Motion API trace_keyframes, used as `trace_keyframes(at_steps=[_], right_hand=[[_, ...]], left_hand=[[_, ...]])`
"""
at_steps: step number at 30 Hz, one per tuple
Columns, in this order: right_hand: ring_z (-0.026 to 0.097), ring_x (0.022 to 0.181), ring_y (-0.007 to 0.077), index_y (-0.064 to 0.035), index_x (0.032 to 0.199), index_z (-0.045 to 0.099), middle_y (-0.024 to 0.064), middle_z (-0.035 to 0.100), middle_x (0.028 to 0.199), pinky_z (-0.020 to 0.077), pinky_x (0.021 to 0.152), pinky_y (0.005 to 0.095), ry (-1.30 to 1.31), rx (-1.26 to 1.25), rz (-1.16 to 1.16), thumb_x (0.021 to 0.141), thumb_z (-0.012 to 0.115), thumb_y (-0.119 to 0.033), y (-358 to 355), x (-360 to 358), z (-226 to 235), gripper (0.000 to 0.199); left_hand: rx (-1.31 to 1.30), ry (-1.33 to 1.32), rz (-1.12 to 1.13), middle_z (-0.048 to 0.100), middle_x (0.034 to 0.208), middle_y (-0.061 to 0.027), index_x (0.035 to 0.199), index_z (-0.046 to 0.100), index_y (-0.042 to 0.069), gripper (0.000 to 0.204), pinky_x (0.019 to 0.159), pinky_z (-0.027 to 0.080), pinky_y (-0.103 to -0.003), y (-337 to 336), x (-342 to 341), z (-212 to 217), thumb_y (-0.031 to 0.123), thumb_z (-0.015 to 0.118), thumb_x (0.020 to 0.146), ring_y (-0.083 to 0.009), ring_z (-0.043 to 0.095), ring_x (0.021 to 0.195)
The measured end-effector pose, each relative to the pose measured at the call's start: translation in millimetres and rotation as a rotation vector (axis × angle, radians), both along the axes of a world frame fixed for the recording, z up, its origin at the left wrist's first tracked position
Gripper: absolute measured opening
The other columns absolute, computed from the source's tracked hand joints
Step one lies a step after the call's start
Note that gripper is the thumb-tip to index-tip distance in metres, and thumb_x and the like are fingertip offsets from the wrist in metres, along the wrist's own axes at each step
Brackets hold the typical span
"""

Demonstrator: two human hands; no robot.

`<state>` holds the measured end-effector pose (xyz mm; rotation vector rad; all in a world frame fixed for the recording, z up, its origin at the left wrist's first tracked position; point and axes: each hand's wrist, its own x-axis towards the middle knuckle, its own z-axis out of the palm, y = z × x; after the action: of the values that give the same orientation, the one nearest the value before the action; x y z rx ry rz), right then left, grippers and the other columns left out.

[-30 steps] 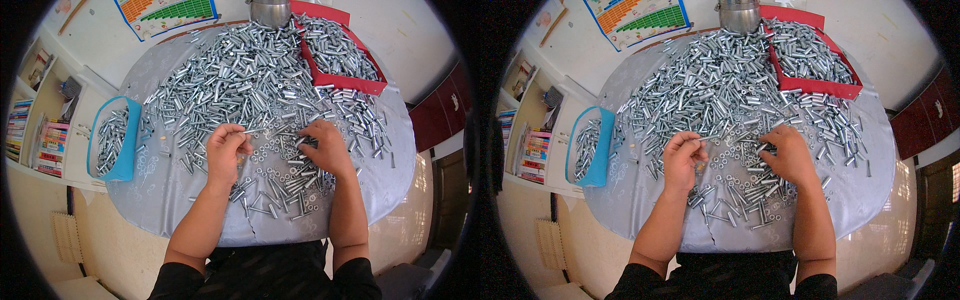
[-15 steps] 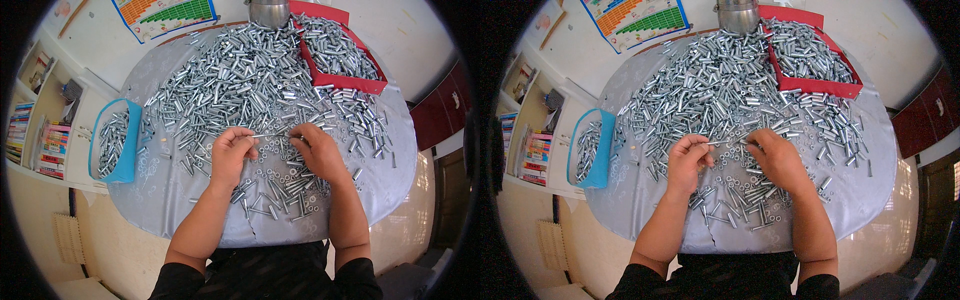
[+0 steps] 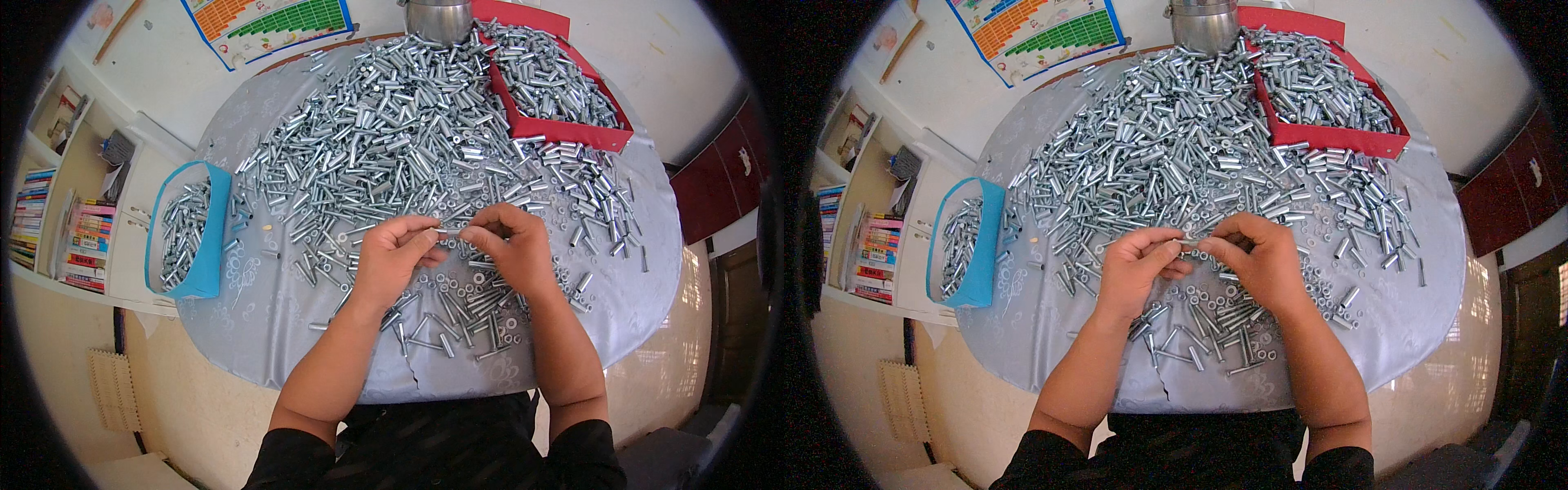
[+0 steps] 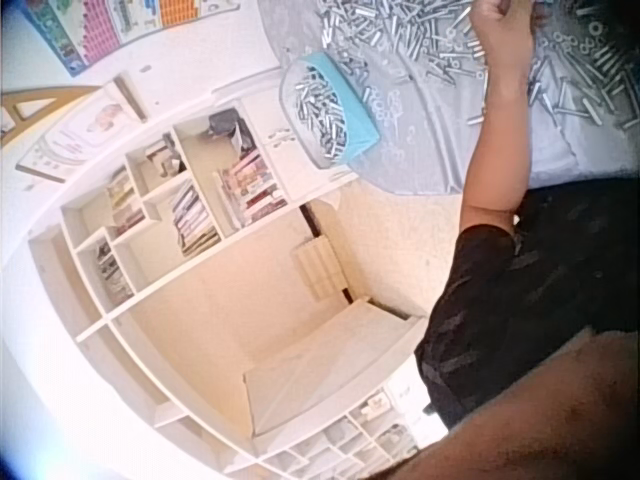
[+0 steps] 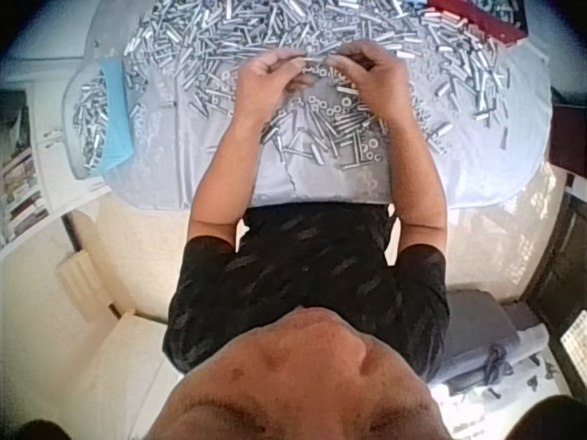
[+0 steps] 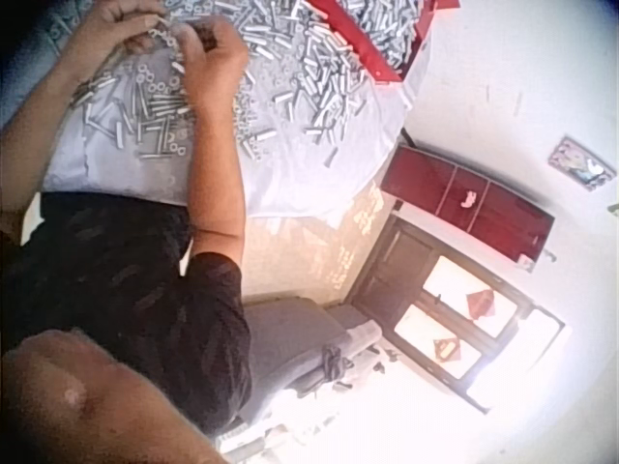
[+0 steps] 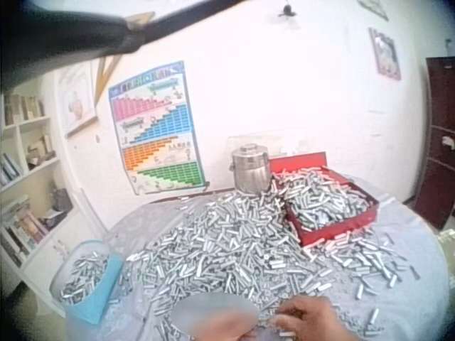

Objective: The person repeatedly picks up metal bolts and washers from a large pile on a table. They thread the washers onto the bolts by hand and place the assembled units back onto the table. The process is repetitive and involves handling small hardware components one at a time.

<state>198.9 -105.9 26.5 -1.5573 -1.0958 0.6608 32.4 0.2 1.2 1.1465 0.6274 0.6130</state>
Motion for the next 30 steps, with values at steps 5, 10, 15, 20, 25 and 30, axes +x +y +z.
trace_keyframes(at_steps=[5, 10, 15, 20, 25, 30], right_hand=[[0.060, 0.070, 0.0098, 0.0007, 0.094, 0.069, 0.0071, 0.067, 0.085, 0.0480, 0.062, 0.0235, 0.240, 0.017, 0.057, 0.083, 0.072, -0.006, 2.4, 2.2, -7.0, 0.013], [0.060, 0.072, 0.0103, -0.0008, 0.096, 0.069, 0.0059, 0.066, 0.085, 0.0478, 0.064, 0.0241, 0.009, 0.085, 0.079, 0.083, 0.071, -0.005, 3.1, 3.1, -7.7, 0.014], [0.060, 0.075, 0.0179, -0.0031, 0.088, 0.069, 0.0071, 0.064, 0.082, 0.0480, 0.068, 0.0310, -0.251, -0.015, 0.177, 0.076, 0.073, -0.005, -3.9, 15.6, 5.8, 0.012], [0.058, 0.085, 0.0295, -0.0095, 0.079, 0.071, 0.0076, 0.061, 0.080, 0.0469, 0.075, 0.0406, -0.544, -0.067, 0.527, 0.067, 0.072, -0.006, -14.3, 33.5, 4.8, 0.013], [0.058, 0.084, 0.0274, -0.0130, 0.076, 0.072, 0.0065, 0.059, 0.080, 0.0465, 0.075, 0.0397, -0.743, -0.071, 0.479, 0.069, 0.070, -0.009, -14.3, 26.9, 2.3, 0.008], [0.057, 0.086, 0.0272, -0.0138, 0.076, 0.072, 0.0060, 0.057, 0.083, 0.0461, 0.077, 0.0390, -0.789, -0.132, 0.446, 0.070, 0.069, -0.011, -15.3, 22.6, 5.0, 0.008]], left_hand=[[-0.019, 0.001, -0.026, 0.070, 0.099, -0.0137, 0.115, 0.062, -0.005, 0.026, 0.065, 0.057, -0.027, -1.5, 0.2, 1.9, 0.008, 0.058, 0.094, -0.0201, 0.071, 0.080], [0.023, 0.003, -0.037, 0.070, 0.099, -0.0143, 0.115, 0.062, -0.005, 0.026, 0.066, 0.058, -0.027, -2.6, 0.7, 2.0, 0.009, 0.058, 0.094, -0.0210, 0.071, 0.079], [0.017, -0.004, 0.052, 0.071, 0.095, -0.0141, 0.113, 0.064, -0.004, 0.025, 0.064, 0.058, -0.027, 1.3, -2.2, 1.3, 0.010, 0.060, 0.092, -0.0183, 0.069, 0.073], [0.006, -0.006, 0.125, 0.071, 0.093, -0.0141, 0.111, 0.065, -0.003, 0.024, 0.063, 0.057, -0.028, 4.1, -2.0, 0.6, 0.010, 0.062, 0.092, -0.0159, 0.068, 0.069], [0.000, -0.005, 0.122, 0.071, 0.093, -0.0142, 0.111, 0.065, -0.003, 0.024, 0.063, 0.057, -0.028, 3.5, -1.6, 0.8, 0.010, 0.062, 0.092, -0.0160, 0.068, 0.070], [-0.002, -0.002, 0.121, 0.071, 0.093, -0.0148, 0.111, 0.064, -0.003, 0.024, 0.063, 0.057, -0.028, 3.4, -1.8, 0.0, 0.010, 0.062, 0.092, -0.0164, 0.068, 0.070]])
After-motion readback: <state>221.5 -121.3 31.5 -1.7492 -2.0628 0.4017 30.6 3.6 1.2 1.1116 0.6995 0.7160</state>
